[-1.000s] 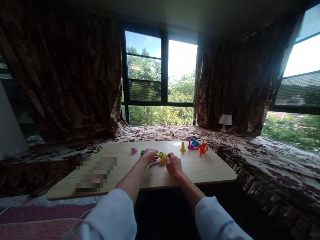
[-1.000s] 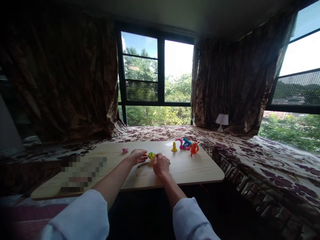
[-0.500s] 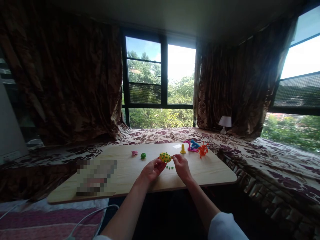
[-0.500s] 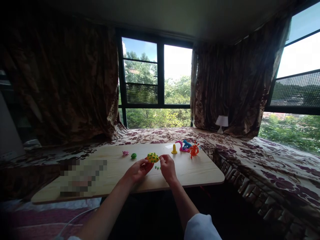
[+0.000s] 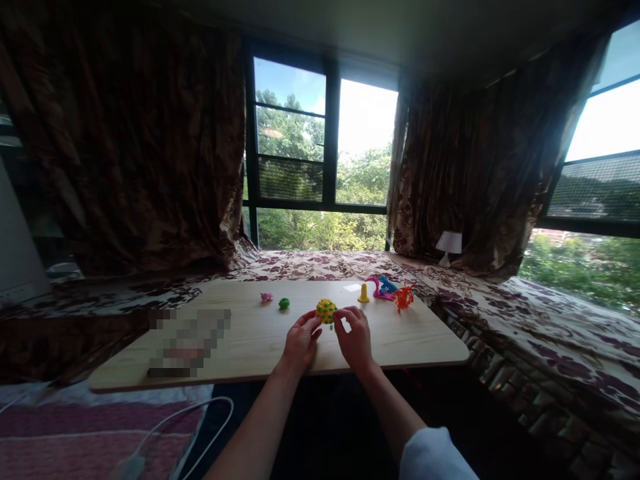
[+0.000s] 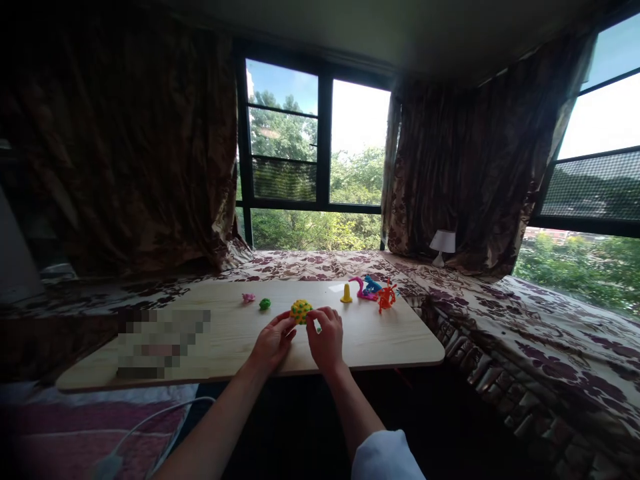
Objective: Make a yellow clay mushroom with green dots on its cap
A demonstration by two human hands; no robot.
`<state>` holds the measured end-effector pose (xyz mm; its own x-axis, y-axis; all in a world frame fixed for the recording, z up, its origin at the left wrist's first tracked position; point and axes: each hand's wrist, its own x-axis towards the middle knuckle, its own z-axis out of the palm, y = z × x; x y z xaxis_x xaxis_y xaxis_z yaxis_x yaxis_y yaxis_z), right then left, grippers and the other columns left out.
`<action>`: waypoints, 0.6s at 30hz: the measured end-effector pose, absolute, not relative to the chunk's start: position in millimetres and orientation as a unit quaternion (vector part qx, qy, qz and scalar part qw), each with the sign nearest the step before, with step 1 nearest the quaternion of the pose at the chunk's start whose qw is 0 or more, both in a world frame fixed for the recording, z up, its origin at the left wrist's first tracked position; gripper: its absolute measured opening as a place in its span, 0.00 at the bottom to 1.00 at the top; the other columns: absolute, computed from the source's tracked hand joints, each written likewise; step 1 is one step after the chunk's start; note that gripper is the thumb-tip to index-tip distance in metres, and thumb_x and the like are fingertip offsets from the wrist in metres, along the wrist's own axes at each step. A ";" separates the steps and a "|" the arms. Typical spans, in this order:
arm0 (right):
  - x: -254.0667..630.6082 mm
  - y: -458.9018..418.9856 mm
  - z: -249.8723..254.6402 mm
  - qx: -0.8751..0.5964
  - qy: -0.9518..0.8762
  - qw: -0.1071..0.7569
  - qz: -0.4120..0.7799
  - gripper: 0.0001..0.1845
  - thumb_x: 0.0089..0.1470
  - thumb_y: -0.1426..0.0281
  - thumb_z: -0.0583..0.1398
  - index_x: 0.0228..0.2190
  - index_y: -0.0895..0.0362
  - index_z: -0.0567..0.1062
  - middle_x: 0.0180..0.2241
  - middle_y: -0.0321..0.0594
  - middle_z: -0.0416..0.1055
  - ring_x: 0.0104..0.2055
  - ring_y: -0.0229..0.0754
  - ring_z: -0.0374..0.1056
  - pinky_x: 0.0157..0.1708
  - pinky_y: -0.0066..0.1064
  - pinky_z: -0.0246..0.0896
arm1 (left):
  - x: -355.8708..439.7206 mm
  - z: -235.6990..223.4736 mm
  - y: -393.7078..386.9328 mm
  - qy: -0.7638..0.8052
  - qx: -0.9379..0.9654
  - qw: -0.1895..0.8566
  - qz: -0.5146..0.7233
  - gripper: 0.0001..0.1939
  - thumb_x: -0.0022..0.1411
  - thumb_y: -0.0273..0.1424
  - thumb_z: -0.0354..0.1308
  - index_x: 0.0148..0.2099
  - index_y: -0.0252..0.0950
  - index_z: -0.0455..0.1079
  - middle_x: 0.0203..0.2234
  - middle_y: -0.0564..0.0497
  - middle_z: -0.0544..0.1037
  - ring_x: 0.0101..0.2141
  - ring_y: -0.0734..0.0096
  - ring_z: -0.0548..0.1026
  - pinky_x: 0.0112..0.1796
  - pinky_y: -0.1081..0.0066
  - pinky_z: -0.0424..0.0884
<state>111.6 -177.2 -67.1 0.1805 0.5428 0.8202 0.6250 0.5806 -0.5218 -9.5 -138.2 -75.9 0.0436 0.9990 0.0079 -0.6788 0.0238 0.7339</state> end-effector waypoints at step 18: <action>110.2 -183.5 -69.8 -0.455 -0.677 0.570 -0.097 0.04 0.52 0.72 0.56 0.32 0.54 0.71 0.33 0.38 0.68 0.39 0.42 0.60 0.41 0.35 0.53 | -0.9 -74.4 -140.9 0.290 0.256 0.673 0.630 0.08 0.49 0.16 0.55 0.31 0.33 0.67 0.25 0.50 0.76 0.30 0.70 0.76 0.39 0.68 0.71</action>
